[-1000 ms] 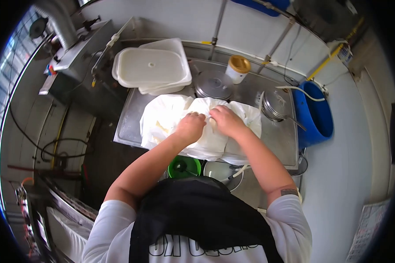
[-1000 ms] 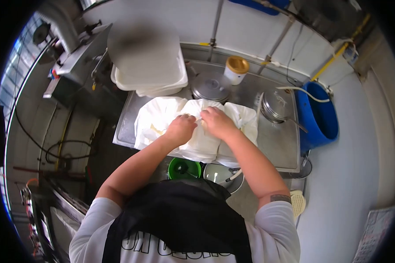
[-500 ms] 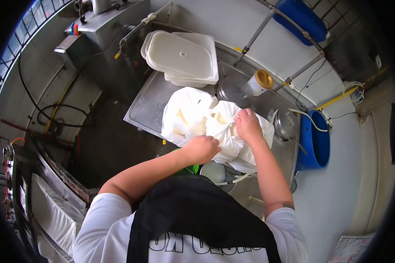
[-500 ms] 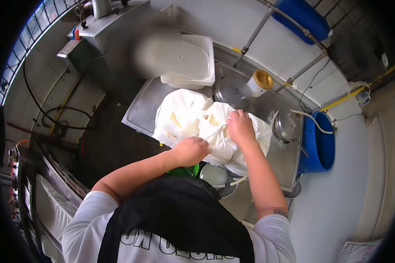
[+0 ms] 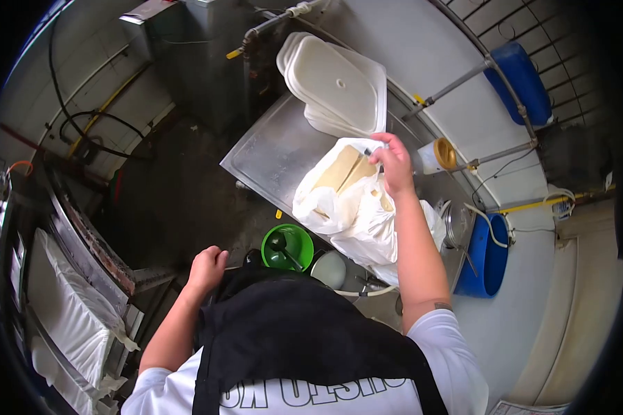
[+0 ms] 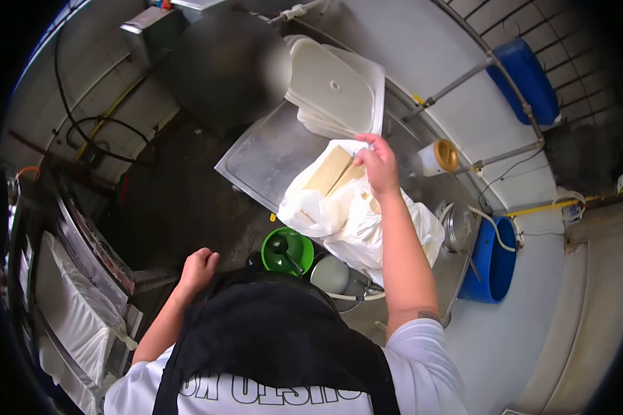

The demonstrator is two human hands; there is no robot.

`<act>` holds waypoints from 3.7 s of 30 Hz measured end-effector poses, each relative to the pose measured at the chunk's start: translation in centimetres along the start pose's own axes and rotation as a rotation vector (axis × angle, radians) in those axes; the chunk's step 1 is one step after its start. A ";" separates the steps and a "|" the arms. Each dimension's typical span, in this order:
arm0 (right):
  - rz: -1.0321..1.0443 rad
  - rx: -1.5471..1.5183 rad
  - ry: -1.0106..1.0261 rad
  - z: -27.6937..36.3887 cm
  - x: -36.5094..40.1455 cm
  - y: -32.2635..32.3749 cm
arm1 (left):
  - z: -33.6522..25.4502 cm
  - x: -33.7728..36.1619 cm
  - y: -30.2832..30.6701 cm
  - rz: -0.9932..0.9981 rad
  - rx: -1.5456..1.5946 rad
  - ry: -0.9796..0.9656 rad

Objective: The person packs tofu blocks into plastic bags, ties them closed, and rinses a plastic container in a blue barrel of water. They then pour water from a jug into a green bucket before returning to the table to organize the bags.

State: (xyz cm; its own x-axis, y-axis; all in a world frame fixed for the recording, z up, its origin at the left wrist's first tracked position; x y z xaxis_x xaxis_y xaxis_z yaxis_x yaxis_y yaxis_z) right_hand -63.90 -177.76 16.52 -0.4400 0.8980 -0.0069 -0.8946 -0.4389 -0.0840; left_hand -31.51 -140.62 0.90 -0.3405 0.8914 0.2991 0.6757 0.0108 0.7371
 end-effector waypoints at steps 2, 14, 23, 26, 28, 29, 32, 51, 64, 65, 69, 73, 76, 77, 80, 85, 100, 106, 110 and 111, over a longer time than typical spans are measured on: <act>0.257 0.209 -0.094 1.1 2.0 -4.9 | 0.8 1.4 1.1 -0.085 0.021 0.042; 0.036 -0.178 0.069 0.2 3.4 -5.2 | -1.6 17.6 1.4 -0.378 0.111 0.260; 0.096 0.226 0.270 0.5 11.0 -11.4 | -1.4 34.0 -3.4 -0.443 0.164 0.503; 0.290 0.241 0.337 2.4 16.1 -17.0 | -0.5 38.6 -4.7 -0.472 0.248 0.588; 0.339 0.148 0.256 3.5 18.3 -20.1 | 0.6 40.8 -5.3 -0.528 0.198 0.573; 0.382 0.142 0.268 4.2 20.0 -21.9 | 0.8 41.9 -5.3 -0.567 0.195 0.567; 0.567 -0.021 0.058 3.7 26.5 -28.6 | 3.0 46.0 -6.7 -0.688 0.220 0.576; 1.889 0.169 -0.609 -1.9 85.5 -72.7 | 29.1 90.0 -21.1 -1.704 1.913 0.835; 2.399 -0.217 -0.103 4.3 108.3 -101.4 | 45.6 102.6 -9.5 -1.839 2.025 0.453; 2.468 -0.228 -0.029 4.7 109.0 -103.9 | 47.8 103.9 -7.2 -1.835 2.011 0.458; 2.467 -0.196 0.067 5.6 111.4 -114.5 | 55.1 109.9 -0.9 -1.929 1.861 0.437; 2.377 -0.174 0.048 6.7 114.4 -123.4 | 61.2 113.6 3.1 -1.844 2.031 0.285; 2.271 -0.182 0.076 5.5 117.1 -130.3 | 62.5 117.0 10.5 -1.706 1.837 0.673; 2.239 -0.158 0.043 4.7 118.2 -132.8 | 64.6 118.1 10.3 -1.714 1.844 0.665; 2.182 -0.130 -0.046 3.2 122.6 -139.5 | 70.1 120.7 11.6 -1.495 1.921 0.594; 2.103 -0.045 0.080 -1.0 131.9 -152.3 | 74.1 128.4 25.3 -1.268 1.880 0.724; 2.026 0.043 0.297 -0.2 151.0 -179.2 | 113.6 149.3 34.0 -1.835 1.620 0.741; 2.163 -0.098 0.049 -2.4 157.4 -186.3 | 113.0 152.2 37.1 -1.908 1.122 0.842; 2.335 -0.343 0.003 -2.5 159.9 -186.3 | 114.0 151.0 38.1 -1.820 1.251 0.766; 2.336 -0.329 0.101 -3.2 160.5 -187.1 | 114.6 151.0 37.9 -1.867 1.096 0.871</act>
State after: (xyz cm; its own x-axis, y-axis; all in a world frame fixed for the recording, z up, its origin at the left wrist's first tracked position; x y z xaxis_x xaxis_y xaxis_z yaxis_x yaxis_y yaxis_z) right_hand 33.15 48.63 27.95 -0.2942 -0.9012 -0.3182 0.9458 -0.3225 0.0388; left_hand 17.65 46.32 4.54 -0.6741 -0.6965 0.2458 -0.7136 0.7000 0.0265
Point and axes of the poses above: each hand's wrist, its own x-axis away from the middle knuckle, its own y-axis out of the back of the hand, z = x × y, the point moved 6 cm from there along -x, towards the middle knuckle, and after that the axes turned 11 degrees about -x, right-handed, at the moved point
